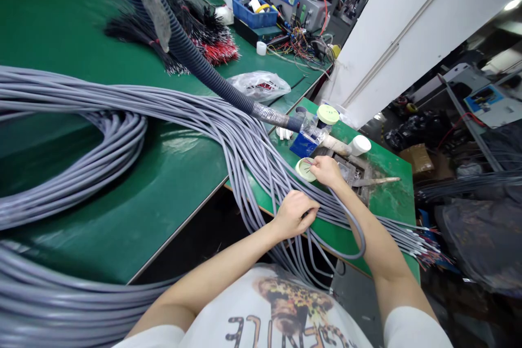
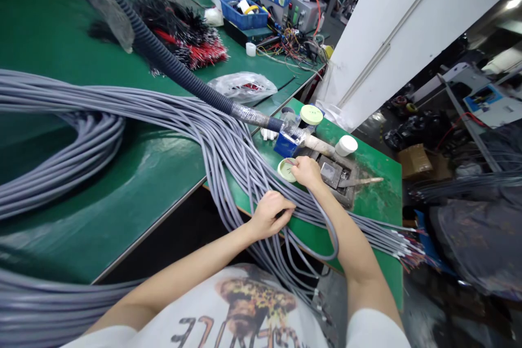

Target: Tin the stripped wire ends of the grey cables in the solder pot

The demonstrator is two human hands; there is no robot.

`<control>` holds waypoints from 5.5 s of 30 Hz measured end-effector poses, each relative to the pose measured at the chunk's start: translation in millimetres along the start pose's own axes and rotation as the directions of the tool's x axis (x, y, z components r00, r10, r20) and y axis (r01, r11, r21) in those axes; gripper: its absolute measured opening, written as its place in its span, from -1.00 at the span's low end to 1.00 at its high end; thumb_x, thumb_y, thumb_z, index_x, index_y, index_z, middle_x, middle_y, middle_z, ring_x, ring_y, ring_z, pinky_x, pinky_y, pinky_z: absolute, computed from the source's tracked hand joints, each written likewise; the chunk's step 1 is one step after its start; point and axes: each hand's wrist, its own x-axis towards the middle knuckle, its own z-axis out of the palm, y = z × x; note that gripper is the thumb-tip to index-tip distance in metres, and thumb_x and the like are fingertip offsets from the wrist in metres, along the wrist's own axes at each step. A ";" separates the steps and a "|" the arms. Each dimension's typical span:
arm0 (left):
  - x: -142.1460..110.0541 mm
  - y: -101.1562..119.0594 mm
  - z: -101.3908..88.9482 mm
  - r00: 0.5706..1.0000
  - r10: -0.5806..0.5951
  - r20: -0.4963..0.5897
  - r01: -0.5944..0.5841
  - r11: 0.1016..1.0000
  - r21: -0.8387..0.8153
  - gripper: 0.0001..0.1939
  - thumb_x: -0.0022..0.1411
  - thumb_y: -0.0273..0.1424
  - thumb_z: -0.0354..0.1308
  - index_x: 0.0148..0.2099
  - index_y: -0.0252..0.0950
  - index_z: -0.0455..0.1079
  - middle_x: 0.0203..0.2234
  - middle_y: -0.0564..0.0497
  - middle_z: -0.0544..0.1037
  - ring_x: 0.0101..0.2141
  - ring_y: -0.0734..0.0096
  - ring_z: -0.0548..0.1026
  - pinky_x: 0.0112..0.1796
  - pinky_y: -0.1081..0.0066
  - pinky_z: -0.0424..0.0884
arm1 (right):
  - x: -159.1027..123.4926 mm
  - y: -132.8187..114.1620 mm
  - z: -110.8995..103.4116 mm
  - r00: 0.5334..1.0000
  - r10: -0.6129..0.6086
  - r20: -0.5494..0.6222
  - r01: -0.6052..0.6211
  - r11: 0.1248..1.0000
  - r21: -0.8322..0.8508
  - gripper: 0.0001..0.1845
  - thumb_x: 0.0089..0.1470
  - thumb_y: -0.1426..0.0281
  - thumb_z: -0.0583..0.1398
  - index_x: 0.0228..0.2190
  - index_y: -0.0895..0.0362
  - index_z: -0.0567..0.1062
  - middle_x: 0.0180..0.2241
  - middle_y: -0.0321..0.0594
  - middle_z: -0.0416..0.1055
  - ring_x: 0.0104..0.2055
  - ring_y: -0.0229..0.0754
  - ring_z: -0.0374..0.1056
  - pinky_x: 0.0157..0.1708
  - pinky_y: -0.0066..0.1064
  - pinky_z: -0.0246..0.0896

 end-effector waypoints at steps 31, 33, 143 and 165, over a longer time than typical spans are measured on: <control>-0.3 -0.1 -0.2 1.000 -0.015 0.024 0.015 1.000 -0.003 -0.87 0.21 -0.47 0.01 -0.25 -0.26 0.39 -0.49 0.01 0.51 -0.42 0.39 0.40 -0.27 0.32 0.19 | -20.8 144.4 -11.6 0.921 0.361 -0.146 -0.372 0.926 -0.056 -0.77 -0.15 0.34 0.12 -0.51 0.13 0.57 -0.44 -0.09 0.54 -0.33 -0.08 0.42 -0.37 -0.40 0.14; -0.2 0.2 -0.3 1.000 -0.018 0.022 0.018 1.000 -0.008 -0.87 0.22 -0.47 0.01 -0.25 -0.25 0.39 -0.49 0.01 0.51 -0.42 0.38 0.40 -0.27 0.32 0.19 | -20.4 145.1 -10.5 0.920 0.365 -0.142 -0.375 0.925 -0.058 -0.76 -0.15 0.34 0.12 -0.51 0.13 0.57 -0.44 -0.08 0.54 -0.32 -0.07 0.42 -0.36 -0.40 0.14; 37.3 49.4 16.1 0.897 -0.245 -0.368 -0.006 0.826 -0.564 -0.93 0.06 -0.42 0.30 -0.34 -0.23 0.50 -0.50 0.04 0.54 -0.44 0.42 0.45 -0.30 0.31 0.36 | -182.2 -14.2 -34.0 0.979 0.183 -0.091 0.050 0.221 0.974 -0.49 0.07 0.25 0.18 0.07 0.02 0.28 -0.70 -0.43 0.21 -0.65 -0.29 0.08 -0.65 -0.46 -0.06; 18.9 51.0 6.2 0.870 -0.364 0.333 0.481 0.480 -0.733 -0.76 0.12 -0.25 0.25 -0.41 -0.35 0.55 -0.45 -0.03 0.51 -0.31 0.34 0.44 -0.18 0.37 0.33 | -143.4 -19.2 -66.1 0.879 -0.200 -0.432 0.310 0.929 0.200 -0.83 0.05 0.28 0.23 -0.51 0.09 0.48 -0.57 -0.26 0.35 -0.43 -0.17 0.24 -0.34 -0.29 0.13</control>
